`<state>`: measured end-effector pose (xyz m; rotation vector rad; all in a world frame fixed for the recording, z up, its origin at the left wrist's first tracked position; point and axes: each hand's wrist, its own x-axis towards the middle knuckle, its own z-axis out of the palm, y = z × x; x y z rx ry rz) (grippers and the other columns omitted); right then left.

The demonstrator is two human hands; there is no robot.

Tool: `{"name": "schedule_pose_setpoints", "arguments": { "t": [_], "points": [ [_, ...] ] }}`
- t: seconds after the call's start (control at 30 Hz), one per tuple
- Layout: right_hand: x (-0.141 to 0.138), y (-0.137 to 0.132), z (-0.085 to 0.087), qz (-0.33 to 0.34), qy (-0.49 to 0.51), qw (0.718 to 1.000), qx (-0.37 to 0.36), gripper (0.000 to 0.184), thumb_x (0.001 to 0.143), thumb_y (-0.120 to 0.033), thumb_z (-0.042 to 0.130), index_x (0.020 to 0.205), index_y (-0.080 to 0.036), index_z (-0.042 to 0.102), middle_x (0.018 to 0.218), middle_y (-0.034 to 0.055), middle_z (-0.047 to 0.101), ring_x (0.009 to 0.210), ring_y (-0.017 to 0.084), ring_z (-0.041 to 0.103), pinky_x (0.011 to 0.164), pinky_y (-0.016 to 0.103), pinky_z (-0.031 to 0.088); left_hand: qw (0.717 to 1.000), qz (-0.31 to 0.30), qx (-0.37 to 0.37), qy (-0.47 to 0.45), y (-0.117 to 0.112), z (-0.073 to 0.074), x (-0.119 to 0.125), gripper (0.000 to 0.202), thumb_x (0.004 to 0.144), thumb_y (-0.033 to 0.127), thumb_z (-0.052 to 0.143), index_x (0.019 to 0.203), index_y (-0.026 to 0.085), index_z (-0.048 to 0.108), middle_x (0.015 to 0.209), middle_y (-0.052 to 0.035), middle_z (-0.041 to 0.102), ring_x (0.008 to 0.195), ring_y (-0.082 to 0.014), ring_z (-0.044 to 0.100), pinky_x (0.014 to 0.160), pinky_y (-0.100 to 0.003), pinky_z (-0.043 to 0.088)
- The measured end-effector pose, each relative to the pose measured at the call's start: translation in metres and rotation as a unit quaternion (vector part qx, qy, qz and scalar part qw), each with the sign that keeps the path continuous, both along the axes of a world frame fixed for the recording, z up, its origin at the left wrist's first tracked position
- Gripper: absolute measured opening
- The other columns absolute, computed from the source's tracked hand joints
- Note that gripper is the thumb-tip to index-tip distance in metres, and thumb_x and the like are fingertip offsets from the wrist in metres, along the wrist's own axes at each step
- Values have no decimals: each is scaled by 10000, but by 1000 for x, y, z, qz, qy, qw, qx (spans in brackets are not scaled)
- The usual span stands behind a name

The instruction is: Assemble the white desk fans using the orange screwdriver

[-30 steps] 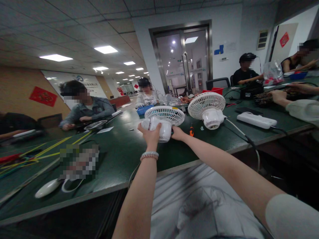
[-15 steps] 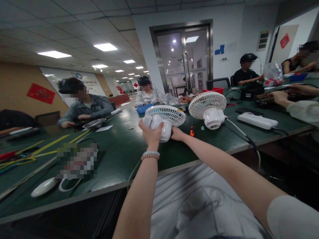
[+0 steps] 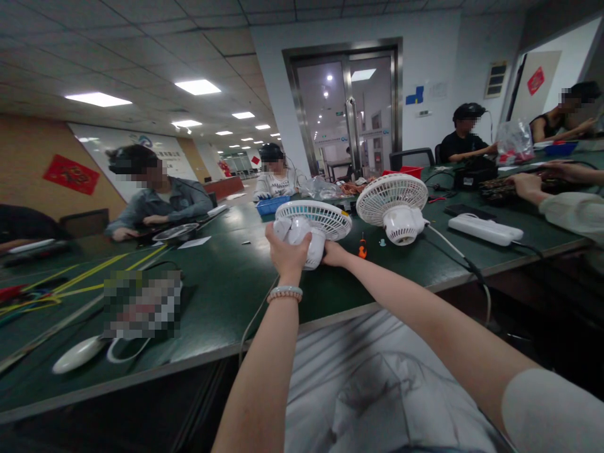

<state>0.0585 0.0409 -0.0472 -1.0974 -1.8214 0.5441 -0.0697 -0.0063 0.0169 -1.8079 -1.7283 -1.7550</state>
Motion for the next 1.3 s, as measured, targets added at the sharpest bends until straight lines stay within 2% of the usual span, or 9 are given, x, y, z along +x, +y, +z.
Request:
{"name": "schedule_pose_setpoints", "arguments": {
  "t": [0.27,0.43,0.63,0.83,1.03,1.17,1.3],
  "points": [
    [1,-2,-2,-4,10,1000,17,637,568,-81,652,1182,-137,491,1184,109,565,1115,268,508,949,398,405,1000,-6,17,7,-1,0,0,896,580,465,679,1308,209,223,1208,-118,501,1081,-279,526,901,-406,427],
    [0,-1,-1,0,-37,999,9,617,554,-104,670,1150,-121,512,1169,125,572,1107,277,514,943,391,408,1000,14,-18,2,1,-1,-3,871,588,494,669,1301,227,246,1152,-111,545,1019,-288,562,859,-424,447],
    [-1,0,-3,-8,-14,999,30,601,598,-125,639,1177,-96,480,1147,140,581,1065,266,544,902,370,439,1000,18,-4,-7,-2,2,-3,884,581,506,674,1305,246,239,1171,-93,538,1029,-285,557,857,-411,448],
    [1,-1,0,-10,-62,998,8,609,579,-143,664,1162,-102,494,1151,136,578,1072,274,534,915,383,426,999,16,-28,-23,-3,3,-2,840,587,476,685,1281,243,273,1154,-100,545,1019,-287,560,868,-426,435],
    [-1,-1,2,-25,-57,998,8,611,593,-155,653,1173,-88,474,1187,148,550,1100,267,512,909,371,426,996,18,-60,-69,10,-4,-9,861,573,502,687,1280,251,265,1113,-101,566,997,-286,570,861,-455,433],
    [0,-2,3,-19,-56,998,-6,580,590,-157,653,1146,-112,494,1131,113,587,1033,248,552,884,358,438,991,8,-61,-123,25,-13,-16,839,580,502,681,1263,266,253,1139,-80,554,994,-244,577,873,-418,443],
    [1,-5,5,-3,-55,998,2,493,610,-186,650,1086,-126,536,1091,90,608,1001,231,566,869,344,443,974,-30,-61,-216,43,-22,-24,796,600,459,678,1231,233,249,1156,-92,537,987,-196,577,867,-362,462]
  ]
}}
